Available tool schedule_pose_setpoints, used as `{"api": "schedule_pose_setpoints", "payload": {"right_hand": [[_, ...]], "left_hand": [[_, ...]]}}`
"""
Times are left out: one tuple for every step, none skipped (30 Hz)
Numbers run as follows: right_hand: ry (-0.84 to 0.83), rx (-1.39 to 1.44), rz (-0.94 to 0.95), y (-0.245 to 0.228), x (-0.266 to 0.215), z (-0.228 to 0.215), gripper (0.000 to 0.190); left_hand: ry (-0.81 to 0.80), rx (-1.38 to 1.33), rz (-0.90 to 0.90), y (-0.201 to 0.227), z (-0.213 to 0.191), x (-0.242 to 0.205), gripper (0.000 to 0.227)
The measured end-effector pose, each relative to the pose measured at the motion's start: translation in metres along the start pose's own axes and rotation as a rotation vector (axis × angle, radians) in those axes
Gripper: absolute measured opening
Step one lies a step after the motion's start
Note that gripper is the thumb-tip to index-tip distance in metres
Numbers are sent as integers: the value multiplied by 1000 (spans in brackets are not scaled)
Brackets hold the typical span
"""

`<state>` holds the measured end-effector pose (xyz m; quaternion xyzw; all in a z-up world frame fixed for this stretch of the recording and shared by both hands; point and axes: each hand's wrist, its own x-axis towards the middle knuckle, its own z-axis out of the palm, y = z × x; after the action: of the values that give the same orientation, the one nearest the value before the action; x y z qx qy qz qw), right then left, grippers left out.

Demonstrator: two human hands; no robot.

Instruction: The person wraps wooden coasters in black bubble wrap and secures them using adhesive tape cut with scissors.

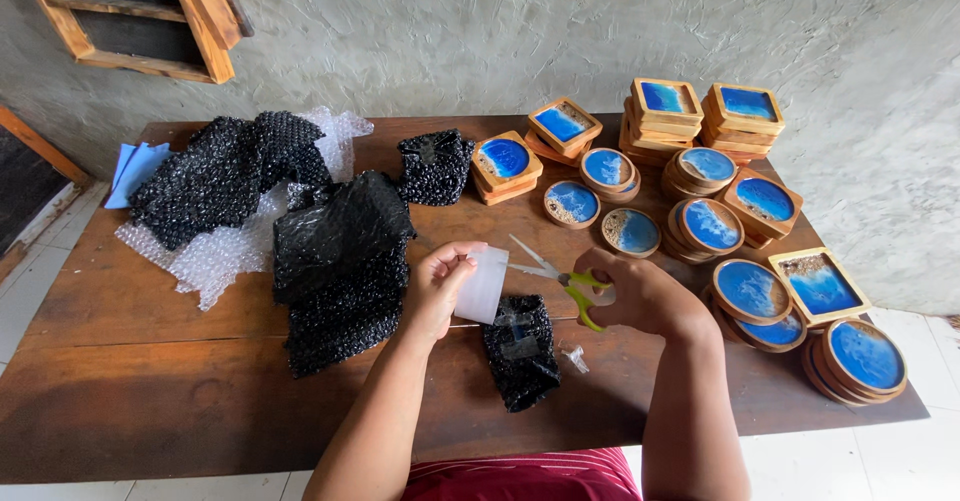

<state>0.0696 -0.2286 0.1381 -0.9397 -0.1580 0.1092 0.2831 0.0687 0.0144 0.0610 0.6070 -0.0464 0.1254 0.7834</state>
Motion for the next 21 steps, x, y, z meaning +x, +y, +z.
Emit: {"api": "schedule_pose_setpoints", "payload": {"right_hand": [[-18,-12,27,0,0,1,47],[-19,-12,26,1,2,3,47],[-15,1,-16,2,4,4,44],[-11,15,-57,3,6,6,40],[-10,14,-57,3,7,7,40],[-8,15,-77,3,8,8,39],[-7,16,-97,3,10,9,38],[-6,15,-98,2,11,9,38],[-3,12,-103,1,11,9,38],[0,9,-109,1,11,9,39],[0,9,-109,0,11,9,39],[5,18,-111,0,11,8,38],[9,27,-111,-1,11,8,37],[9,27,-111,-1,13,7,37],[5,2,-100,0,14,7,35],[0,-24,-89,1,15,6,34],[1,-23,-88,1,15,6,34],[2,-30,-78,2,15,6,34],[3,-38,-69,2,15,6,33],[4,-37,-68,3,15,6,33],[-1,-33,-64,3,16,6,33]], "left_hand": [[-15,3,1,0,0,0,24],[-14,3,2,1,1,-1,24],[-15,9,9,2,3,-1,25],[-15,16,16,3,4,-2,25],[-16,15,17,3,5,-3,25],[-21,21,15,3,6,-4,25],[-26,26,13,4,7,-5,25],[-26,26,14,1,7,-5,25],[-34,25,10,-2,7,-5,25],[-42,24,5,-4,6,-5,25],[-42,25,5,-2,6,-5,25],[-44,20,3,0,6,-6,25],[-45,16,1,2,7,-6,25],[-45,16,1,-7,4,-4,25],[-56,15,-2,-15,1,-3,26],[-66,15,-4,-23,-1,-1,27],[-68,15,-5,-18,0,-2,27],[-77,29,7,-12,2,-3,27],[-87,42,21,-6,4,-3,27],[-88,42,21,-1,5,-5,27],[-89,39,16,4,7,-7,27]]}}
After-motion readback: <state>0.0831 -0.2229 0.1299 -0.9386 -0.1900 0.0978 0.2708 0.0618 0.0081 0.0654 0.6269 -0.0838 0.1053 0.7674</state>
